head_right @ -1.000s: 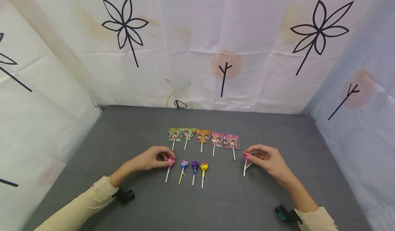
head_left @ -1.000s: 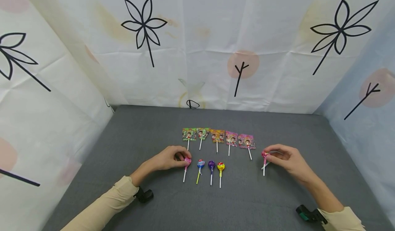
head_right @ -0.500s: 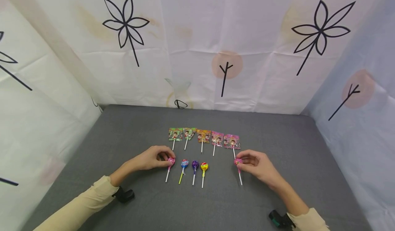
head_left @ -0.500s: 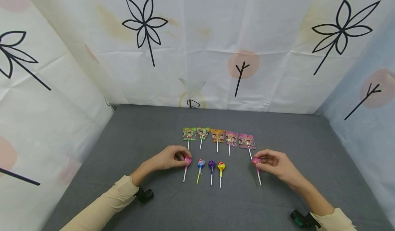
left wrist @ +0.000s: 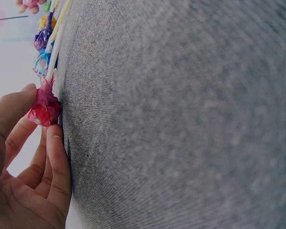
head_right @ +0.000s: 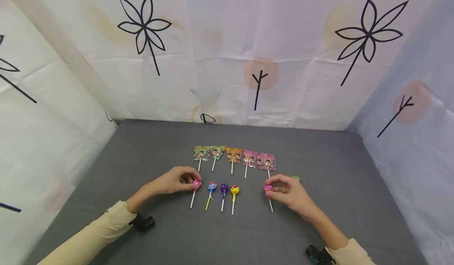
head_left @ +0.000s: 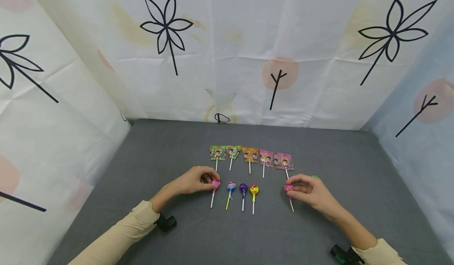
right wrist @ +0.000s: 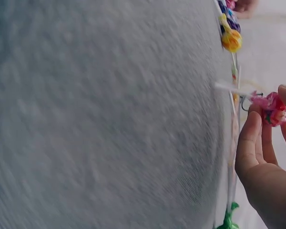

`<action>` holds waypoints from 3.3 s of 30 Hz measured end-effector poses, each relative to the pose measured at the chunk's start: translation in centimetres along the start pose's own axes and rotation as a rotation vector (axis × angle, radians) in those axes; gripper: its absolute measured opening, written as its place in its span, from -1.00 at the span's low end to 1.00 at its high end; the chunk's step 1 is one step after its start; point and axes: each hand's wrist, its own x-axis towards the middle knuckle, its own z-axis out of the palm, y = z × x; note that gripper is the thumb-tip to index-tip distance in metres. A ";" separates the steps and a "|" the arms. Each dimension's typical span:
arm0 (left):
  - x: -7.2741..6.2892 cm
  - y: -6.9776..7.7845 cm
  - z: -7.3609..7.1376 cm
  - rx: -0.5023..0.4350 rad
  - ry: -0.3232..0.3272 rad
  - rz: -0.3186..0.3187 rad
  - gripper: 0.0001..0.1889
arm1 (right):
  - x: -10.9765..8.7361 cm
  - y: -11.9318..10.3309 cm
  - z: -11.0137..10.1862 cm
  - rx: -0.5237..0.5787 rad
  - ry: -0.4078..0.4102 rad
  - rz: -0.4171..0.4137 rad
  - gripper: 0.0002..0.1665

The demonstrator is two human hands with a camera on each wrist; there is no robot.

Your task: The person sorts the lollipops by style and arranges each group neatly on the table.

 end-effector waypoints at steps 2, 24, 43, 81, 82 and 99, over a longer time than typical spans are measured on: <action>0.0 0.0 0.0 0.002 -0.001 -0.002 -0.82 | 0.0 0.1 0.3 -0.010 0.008 -0.002 -0.58; 0.1 -0.2 0.0 0.020 -0.006 0.001 -0.82 | 2.0 0.2 3.4 -0.055 -0.021 0.034 -0.68; 0.1 -0.2 0.0 0.009 -0.004 0.006 -0.82 | 3.3 0.0 4.6 -0.157 -0.037 -0.044 -0.77; 0.2 -0.2 -0.1 0.009 -0.013 -0.004 -0.82 | 2.7 -0.8 3.5 -0.235 -0.022 -0.032 -0.69; 0.2 -0.2 -0.1 0.009 -0.013 -0.004 -0.82 | 2.5 -0.8 3.2 -0.222 -0.022 -0.034 -0.68; 0.1 -0.3 0.0 0.023 -0.012 -0.020 -0.79 | -0.9 -1.9 -2.2 -0.280 0.188 0.009 -0.65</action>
